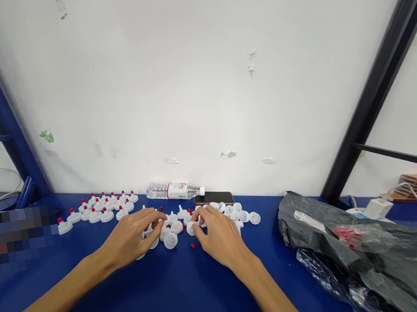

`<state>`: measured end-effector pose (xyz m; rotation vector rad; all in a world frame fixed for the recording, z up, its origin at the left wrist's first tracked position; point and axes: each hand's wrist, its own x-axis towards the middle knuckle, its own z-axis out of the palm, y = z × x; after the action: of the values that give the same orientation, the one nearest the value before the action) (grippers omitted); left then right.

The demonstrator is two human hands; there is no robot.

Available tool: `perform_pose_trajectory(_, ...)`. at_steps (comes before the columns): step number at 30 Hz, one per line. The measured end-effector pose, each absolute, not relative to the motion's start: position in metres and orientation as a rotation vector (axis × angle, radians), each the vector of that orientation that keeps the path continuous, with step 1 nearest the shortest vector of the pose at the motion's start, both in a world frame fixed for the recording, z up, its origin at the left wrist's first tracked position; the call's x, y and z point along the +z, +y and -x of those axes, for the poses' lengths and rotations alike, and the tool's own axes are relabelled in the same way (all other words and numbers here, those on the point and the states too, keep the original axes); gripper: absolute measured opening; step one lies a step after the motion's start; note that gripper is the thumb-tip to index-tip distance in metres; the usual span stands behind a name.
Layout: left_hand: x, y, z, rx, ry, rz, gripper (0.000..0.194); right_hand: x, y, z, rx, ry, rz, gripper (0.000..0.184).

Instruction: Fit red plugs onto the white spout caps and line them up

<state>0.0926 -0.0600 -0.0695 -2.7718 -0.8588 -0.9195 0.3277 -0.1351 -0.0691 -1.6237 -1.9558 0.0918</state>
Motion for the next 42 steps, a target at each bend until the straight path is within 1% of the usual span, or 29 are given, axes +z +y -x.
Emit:
perform_pose_trajectory(5, -0.079, -0.077, -0.109, -0.928, -0.715, 2.777, 0.022, -0.058, -0.138, -0.334, 0.061, -1.868, 1.647, 0.011)
perform_pose_trajectory(11, -0.093, -0.089, -0.136, -0.633, -0.362, 2.726, 0.026, -0.057, -0.138, -0.336, 0.04, -1.845, 1.655, 0.011)
perform_pose_trajectory(16, -0.101, -0.084, -0.139, -0.584, -0.277, 2.752, 0.022, -0.059, -0.135, -0.335, 0.072, -1.856, 1.574, 0.011)
perform_pose_trajectory(20, -0.097, -0.083, -0.135, -0.725, -0.289, 2.785, 0.019, -0.058, -0.134, -0.336, 0.236, -1.806, 1.522, 0.01)
perform_pose_trajectory(24, -0.087, -0.081, -0.129, -1.031, -0.445, 2.8, 0.016, -0.055, -0.134, -0.338, 0.545, -1.662, 1.458, 0.011)
perform_pose_trajectory(27, -0.084, -0.075, -0.124, -1.259, -0.583, 2.764, 0.016, -0.052, -0.135, -0.338, 0.754, -1.559, 1.35, 0.012)
perform_pose_trajectory(29, -0.085, -0.072, -0.121, -1.344, -0.631, 2.75, 0.019, -0.05, -0.136, -0.337, 0.844, -1.525, 1.281, 0.012)
perform_pose_trajectory(32, -0.087, -0.07, -0.12, -1.38, -0.642, 2.77, 0.022, -0.049, -0.136, -0.334, 0.961, -1.517, 1.204, 0.012)
perform_pose_trajectory(36, -0.088, -0.072, -0.12, -1.374, -0.597, 2.81, 0.019, -0.051, -0.137, -0.331, 1.078, -1.54, 1.138, 0.009)
perform_pose_trajectory(42, -0.092, -0.071, -0.119, -1.362, -0.502, 2.832, 0.015, -0.052, -0.138, -0.328, 1.06, -1.553, 1.158, 0.007)
